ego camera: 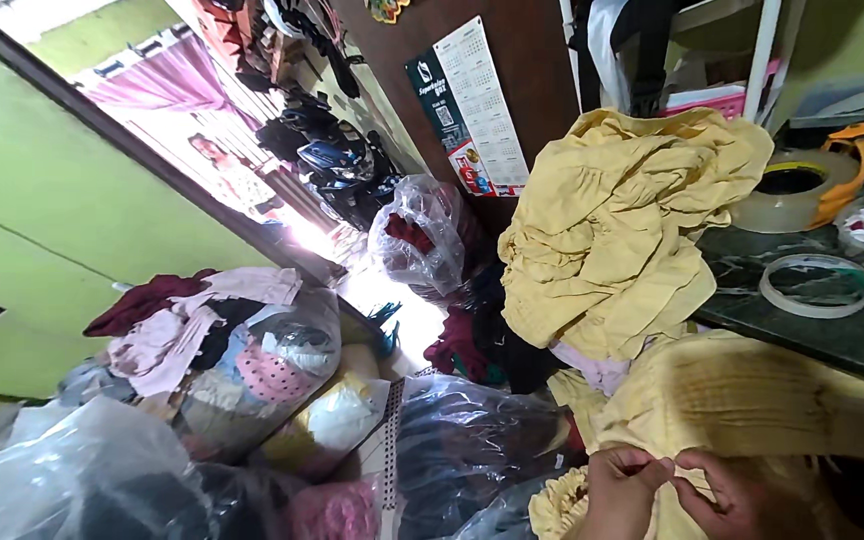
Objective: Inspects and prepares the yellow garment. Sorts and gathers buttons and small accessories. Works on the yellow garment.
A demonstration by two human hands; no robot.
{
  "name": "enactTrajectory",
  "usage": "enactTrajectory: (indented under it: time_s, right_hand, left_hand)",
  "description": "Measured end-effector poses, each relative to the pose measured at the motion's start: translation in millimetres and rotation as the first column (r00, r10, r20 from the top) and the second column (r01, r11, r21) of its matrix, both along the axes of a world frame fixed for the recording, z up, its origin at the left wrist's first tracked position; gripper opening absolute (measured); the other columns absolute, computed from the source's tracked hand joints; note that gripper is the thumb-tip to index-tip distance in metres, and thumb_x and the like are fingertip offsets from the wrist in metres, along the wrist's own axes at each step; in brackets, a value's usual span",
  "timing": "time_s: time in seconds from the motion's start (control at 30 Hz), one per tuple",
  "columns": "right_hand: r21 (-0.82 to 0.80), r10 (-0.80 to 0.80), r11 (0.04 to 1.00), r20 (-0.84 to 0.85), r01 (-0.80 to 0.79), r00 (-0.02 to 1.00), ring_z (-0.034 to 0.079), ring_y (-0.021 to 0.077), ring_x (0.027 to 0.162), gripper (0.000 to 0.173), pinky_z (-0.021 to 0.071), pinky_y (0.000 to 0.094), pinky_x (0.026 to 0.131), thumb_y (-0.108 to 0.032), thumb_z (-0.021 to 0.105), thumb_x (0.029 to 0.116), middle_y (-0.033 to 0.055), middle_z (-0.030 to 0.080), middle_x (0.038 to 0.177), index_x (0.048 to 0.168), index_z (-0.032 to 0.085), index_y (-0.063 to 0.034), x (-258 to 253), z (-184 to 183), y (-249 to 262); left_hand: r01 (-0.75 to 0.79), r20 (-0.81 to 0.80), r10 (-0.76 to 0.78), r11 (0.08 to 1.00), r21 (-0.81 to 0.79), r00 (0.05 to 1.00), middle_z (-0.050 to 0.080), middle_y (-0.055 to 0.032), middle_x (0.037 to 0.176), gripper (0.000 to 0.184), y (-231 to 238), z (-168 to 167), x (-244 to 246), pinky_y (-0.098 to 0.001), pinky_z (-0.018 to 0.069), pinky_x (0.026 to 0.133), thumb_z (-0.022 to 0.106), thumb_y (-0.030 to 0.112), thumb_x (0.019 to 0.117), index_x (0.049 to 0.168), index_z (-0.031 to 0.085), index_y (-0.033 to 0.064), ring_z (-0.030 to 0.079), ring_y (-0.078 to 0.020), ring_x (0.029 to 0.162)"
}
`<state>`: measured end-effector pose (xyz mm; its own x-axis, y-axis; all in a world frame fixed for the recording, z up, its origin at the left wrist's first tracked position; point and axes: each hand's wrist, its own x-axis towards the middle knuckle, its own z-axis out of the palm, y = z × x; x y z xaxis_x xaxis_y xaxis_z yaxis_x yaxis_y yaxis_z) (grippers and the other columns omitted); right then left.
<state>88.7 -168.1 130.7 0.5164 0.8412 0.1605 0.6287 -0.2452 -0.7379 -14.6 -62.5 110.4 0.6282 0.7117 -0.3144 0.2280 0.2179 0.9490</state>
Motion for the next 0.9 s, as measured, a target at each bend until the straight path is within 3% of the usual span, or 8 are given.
enactTrajectory:
  time_s: [0.07, 0.2, 0.33, 0.4, 0.5, 0.63, 0.77, 0.9]
  right_hand:
    - [-0.016, -0.02, 1.0, -0.031, 0.02, 0.999, 0.061, 0.0397, 0.057, 0.024, 0.0475, 0.0567, 0.057, -0.007, 0.066, 0.0883, 0.0234, 0.064, 0.068, 0.104, 0.069, 0.0117, -1, 3, 1]
    - [0.019, -0.015, 1.0, -0.02, 0.016, 1.0, 0.058, 0.0368, 0.053, 0.021, 0.0457, 0.0537, 0.053, -0.006, 0.068, 0.0863, 0.0214, 0.061, 0.063, 0.098, 0.068, 0.0106, 1, 0, 0]
    - [0.116, -0.052, 0.992, 0.016, 0.05, 0.999, 0.063, 0.0366, 0.056, 0.017, 0.0489, 0.0536, 0.052, -0.008, 0.069, 0.0856, 0.0205, 0.067, 0.068, 0.096, 0.072, 0.0056, 1, -11, 0]
    - [0.149, -0.098, 0.985, 0.066, 0.088, 0.993, 0.065, 0.0311, 0.057, 0.018, 0.0508, 0.051, 0.05, -0.015, 0.068, 0.0848, 0.0141, 0.068, 0.07, 0.095, 0.074, -0.0019, 4, -24, 1]
    - [0.161, -0.123, 0.982, 0.126, 0.102, 0.984, 0.063, 0.0214, 0.054, 0.026, 0.0497, 0.0435, 0.045, -0.033, 0.06, 0.0891, 0.0045, 0.066, 0.068, 0.092, 0.073, -0.011, 8, -38, 3]
    - [0.178, -0.14, 0.976, 0.059, 0.128, 0.988, 0.056, 0.0155, 0.05, 0.028, 0.0433, 0.0352, 0.045, -0.029, 0.056, 0.097, 0.0028, 0.058, 0.059, 0.082, 0.069, -0.0094, 9, -31, 2]
    - [0.177, -0.154, 0.974, 0.043, 0.144, 0.987, 0.05, 0.0137, 0.047, 0.024, 0.0413, 0.0329, 0.044, -0.024, 0.055, 0.0962, 0.0019, 0.057, 0.06, 0.098, 0.073, -0.0084, 13, -25, 2]
    - [0.054, -0.027, 0.998, 0.076, 0.023, 0.997, 0.058, 0.0204, 0.052, 0.032, 0.0492, 0.0397, 0.048, -0.015, 0.048, 0.0967, 0.0052, 0.06, 0.065, 0.12, 0.066, -0.0011, 10, 2, 6]
  left_hand:
    - [0.083, 0.045, -0.081, 0.996, -0.038, 0.996, 0.053, 0.0096, 0.063, 0.026, 4, 1, 0, -0.0168, 0.0387, 0.054, 0.061, 0.008, 0.0985, 0.073, 0.062, 0.0095, 0.046, 0.0032, 0.055]
    - [0.156, 0.115, -0.151, 0.987, -0.037, 0.982, 0.055, 0.0101, 0.066, 0.022, 7, 0, -2, -0.0158, 0.0399, 0.055, 0.059, 0.008, 0.099, 0.077, 0.062, 0.0097, 0.047, 0.0039, 0.057]
    - [0.122, 0.007, -0.133, 0.928, 0.352, 0.991, 0.061, -0.0034, 0.088, 0.012, 1, -14, -12, -0.0191, 0.0456, 0.061, 0.06, 0.007, 0.0972, 0.102, 0.068, -0.0018, 0.051, -0.0024, 0.065]
    - [0.138, -0.051, -0.13, 0.859, 0.493, 0.99, 0.066, -0.008, 0.1, 0.018, 4, -26, -18, -0.0195, 0.0469, 0.059, 0.065, 0.007, 0.0935, 0.109, 0.072, 0.0014, 0.054, -0.0042, 0.065]
    - [0.163, -0.071, -0.148, 0.819, 0.55, 0.986, 0.069, -0.005, 0.101, 0.019, 9, -38, -29, -0.0177, 0.0483, 0.056, 0.072, 0.01, 0.0902, 0.108, 0.075, 0.0064, 0.057, -0.0021, 0.064]
    - [0.151, -0.099, -0.115, 0.803, 0.576, 0.988, 0.068, -0.003, 0.093, 0.018, 5, -45, -32, -0.0183, 0.0489, 0.057, 0.072, 0.014, 0.0905, 0.106, 0.073, 0.0054, 0.058, -0.0028, 0.065]
    - [0.082, -0.075, -0.049, 0.825, 0.559, 0.996, 0.067, -0.0019, 0.088, 0.02, -1, -48, -30, -0.017, 0.0466, 0.054, 0.073, 0.014, 0.0895, 0.106, 0.07, 0.0032, 0.055, -0.0021, 0.061]
    - [0.077, -0.066, -0.047, 0.823, 0.562, 0.997, 0.065, -0.0027, 0.088, 0.017, -2, -48, -30, -0.017, 0.0476, 0.055, 0.07, 0.013, 0.0913, 0.105, 0.07, 0.0024, 0.055, -0.0023, 0.062]
